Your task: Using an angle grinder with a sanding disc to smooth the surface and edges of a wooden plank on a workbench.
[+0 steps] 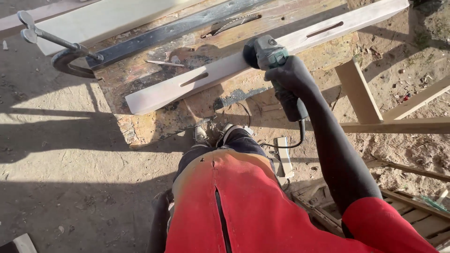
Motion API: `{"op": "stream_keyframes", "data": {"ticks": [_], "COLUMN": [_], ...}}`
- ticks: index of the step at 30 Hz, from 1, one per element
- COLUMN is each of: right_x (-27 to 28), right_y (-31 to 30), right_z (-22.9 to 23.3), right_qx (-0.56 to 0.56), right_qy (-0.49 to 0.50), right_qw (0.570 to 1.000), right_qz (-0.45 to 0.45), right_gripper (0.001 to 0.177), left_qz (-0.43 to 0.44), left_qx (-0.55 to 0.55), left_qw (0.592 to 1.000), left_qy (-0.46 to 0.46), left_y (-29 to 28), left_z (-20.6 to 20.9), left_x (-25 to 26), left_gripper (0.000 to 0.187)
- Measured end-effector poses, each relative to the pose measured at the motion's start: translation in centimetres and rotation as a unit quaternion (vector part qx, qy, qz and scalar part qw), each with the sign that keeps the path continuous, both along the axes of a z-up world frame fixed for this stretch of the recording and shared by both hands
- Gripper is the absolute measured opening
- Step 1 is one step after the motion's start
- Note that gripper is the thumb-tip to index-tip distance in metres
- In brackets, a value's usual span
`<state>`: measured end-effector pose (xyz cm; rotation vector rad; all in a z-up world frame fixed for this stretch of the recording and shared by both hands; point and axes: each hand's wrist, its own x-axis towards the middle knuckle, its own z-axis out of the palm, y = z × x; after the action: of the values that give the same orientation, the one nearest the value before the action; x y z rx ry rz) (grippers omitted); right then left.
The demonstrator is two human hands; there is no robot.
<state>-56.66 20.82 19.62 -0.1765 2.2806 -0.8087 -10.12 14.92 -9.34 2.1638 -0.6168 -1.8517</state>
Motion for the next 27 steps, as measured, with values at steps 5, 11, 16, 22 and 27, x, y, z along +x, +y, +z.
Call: {"op": "stream_keyframes", "data": {"ticks": [5, 11, 16, 22, 27], "right_x": [-10.3, -18.9, -17.0, -16.7, -23.5], "right_y": [7.3, 13.2, 12.5, 11.9, 16.0], "right_z": [-1.0, -2.4, -0.7, -1.6, -1.0], "right_qx": [0.008, 0.024, 0.039, 0.052, 0.061], "right_qy": [0.031, 0.051, 0.046, 0.035, 0.006], "right_qw": [0.995, 0.985, 0.995, 0.993, 0.997], "right_qz": [-0.090, -0.161, -0.082, 0.103, 0.054], "right_gripper": [0.020, 0.028, 0.019, 0.018, 0.021], "left_qz": [-0.069, -0.325, -0.494, -0.551, -0.609], "left_qx": [-0.004, -0.052, -0.145, -0.462, -0.629], "left_qw": [0.995, 0.943, 0.854, 0.695, 0.481], "left_qy": [-0.076, -0.041, -0.075, 0.003, -0.044], "left_y": [-1.0, -3.1, -2.0, 0.6, -0.1], "left_z": [3.1, 16.4, 22.5, 22.5, 21.1], "left_x": [-0.3, -12.8, -25.9, -39.7, -46.1], "left_gripper": [0.013, 0.025, 0.032, 0.024, 0.060]}}
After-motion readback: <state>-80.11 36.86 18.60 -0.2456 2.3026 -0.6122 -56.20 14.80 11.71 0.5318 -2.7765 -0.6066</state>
